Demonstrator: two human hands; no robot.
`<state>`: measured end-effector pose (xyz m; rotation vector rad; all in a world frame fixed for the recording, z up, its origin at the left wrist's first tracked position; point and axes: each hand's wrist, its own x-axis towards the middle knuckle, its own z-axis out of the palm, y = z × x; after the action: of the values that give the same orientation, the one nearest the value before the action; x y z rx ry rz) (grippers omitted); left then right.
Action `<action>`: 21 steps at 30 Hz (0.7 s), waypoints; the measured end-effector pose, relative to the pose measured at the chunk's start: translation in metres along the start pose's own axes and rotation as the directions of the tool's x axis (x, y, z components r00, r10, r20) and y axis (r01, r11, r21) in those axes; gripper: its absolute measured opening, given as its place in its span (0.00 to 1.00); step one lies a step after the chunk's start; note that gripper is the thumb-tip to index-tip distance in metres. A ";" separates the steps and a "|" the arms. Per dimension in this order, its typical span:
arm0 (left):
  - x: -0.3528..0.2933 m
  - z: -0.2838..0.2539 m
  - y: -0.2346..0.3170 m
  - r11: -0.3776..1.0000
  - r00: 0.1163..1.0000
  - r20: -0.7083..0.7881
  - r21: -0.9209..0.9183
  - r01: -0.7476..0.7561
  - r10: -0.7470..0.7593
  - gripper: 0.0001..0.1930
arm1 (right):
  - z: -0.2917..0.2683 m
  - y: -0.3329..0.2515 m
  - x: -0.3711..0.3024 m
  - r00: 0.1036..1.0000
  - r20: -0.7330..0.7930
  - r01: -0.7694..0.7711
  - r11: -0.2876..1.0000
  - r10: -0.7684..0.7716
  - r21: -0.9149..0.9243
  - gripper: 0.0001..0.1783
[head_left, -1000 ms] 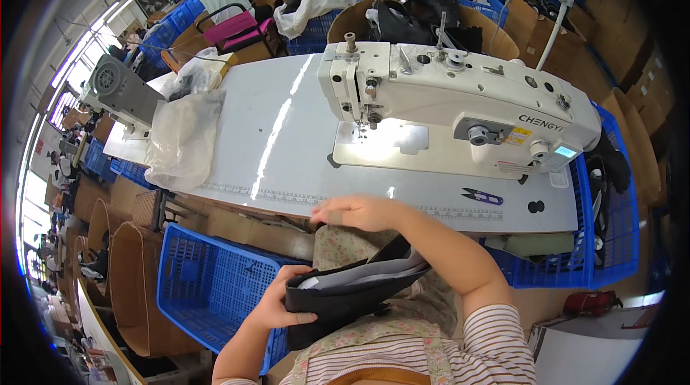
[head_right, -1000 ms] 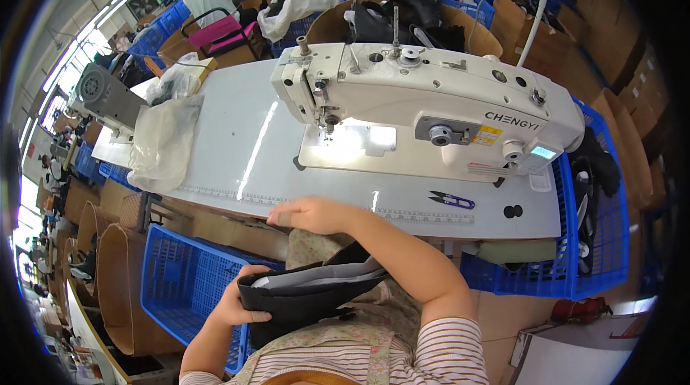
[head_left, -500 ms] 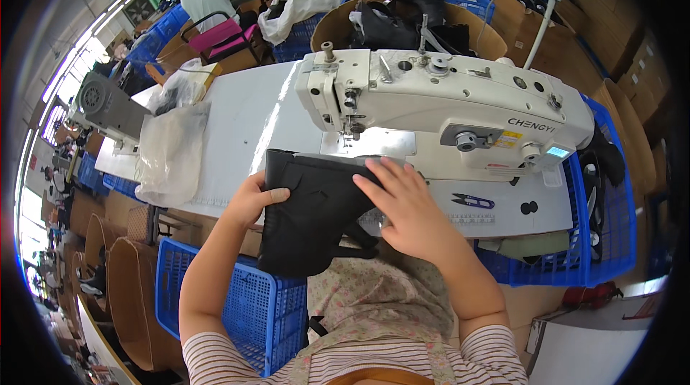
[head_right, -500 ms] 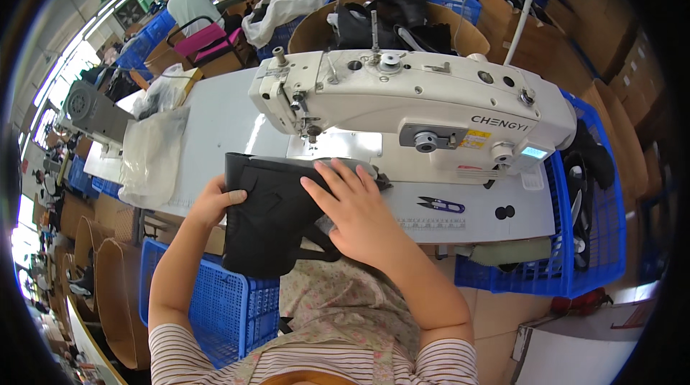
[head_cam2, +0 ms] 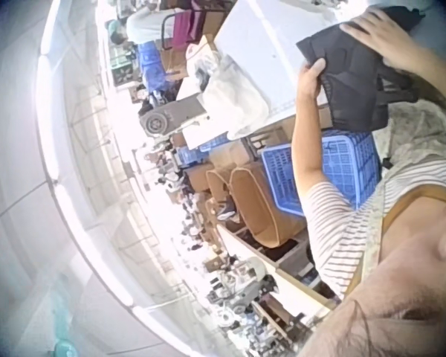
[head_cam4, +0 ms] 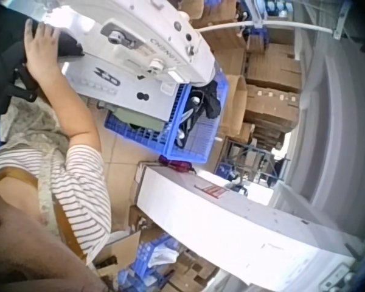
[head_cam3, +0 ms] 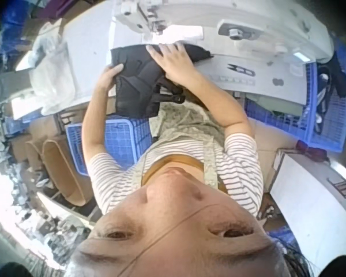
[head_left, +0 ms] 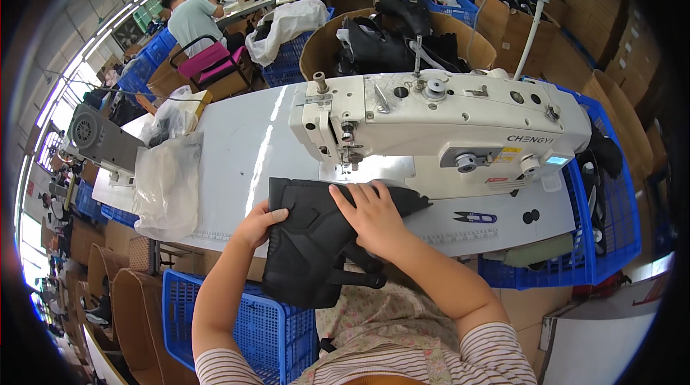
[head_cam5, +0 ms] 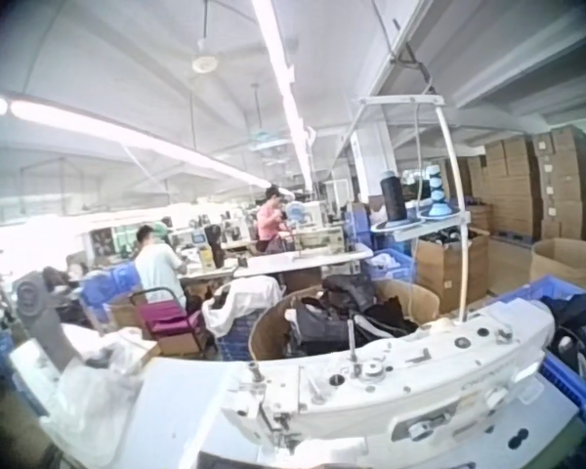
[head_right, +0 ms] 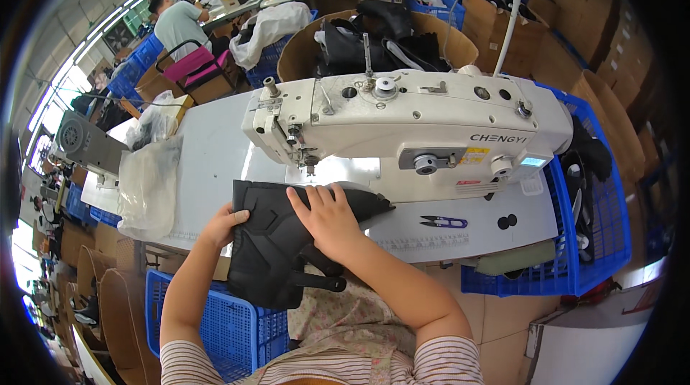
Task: The person picks up shoe uppers from a crate, threads a sewing machine, and sews the uppers under the needle before trimming the threads with thread snips.
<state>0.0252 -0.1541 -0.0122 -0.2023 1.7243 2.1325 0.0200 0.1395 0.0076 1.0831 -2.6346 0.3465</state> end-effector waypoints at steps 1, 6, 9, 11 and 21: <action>0.001 0.001 0.001 1.000 1.000 0.000 -0.004 0.002 -0.002 0.23 | 0.000 -0.001 0.001 0.998 0.063 -0.025 0.999 0.023 0.039 0.53; 0.001 0.022 0.008 1.000 0.987 -0.159 0.011 0.002 0.000 0.23 | 0.009 -0.004 0.002 0.985 0.158 -0.086 0.994 0.074 0.071 0.46; 0.007 0.031 0.014 0.993 0.983 -0.184 0.110 0.043 -0.022 0.24 | 0.011 0.003 0.001 0.985 0.153 -0.100 0.991 0.085 0.092 0.41; 0.013 0.034 0.015 0.985 0.974 -0.225 0.155 0.073 -0.037 0.25 | 0.008 0.009 0.003 0.985 0.136 -0.117 0.986 0.101 0.116 0.33; 0.008 0.057 0.032 0.239 0.812 -0.028 0.961 -0.138 0.582 0.35 | 0.007 0.026 0.002 0.981 0.181 -0.102 0.980 0.070 0.173 0.21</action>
<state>0.0131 -0.1029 0.0278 0.1790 3.2386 0.8847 -0.0012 0.1542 -0.0012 1.1004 -2.8577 0.5430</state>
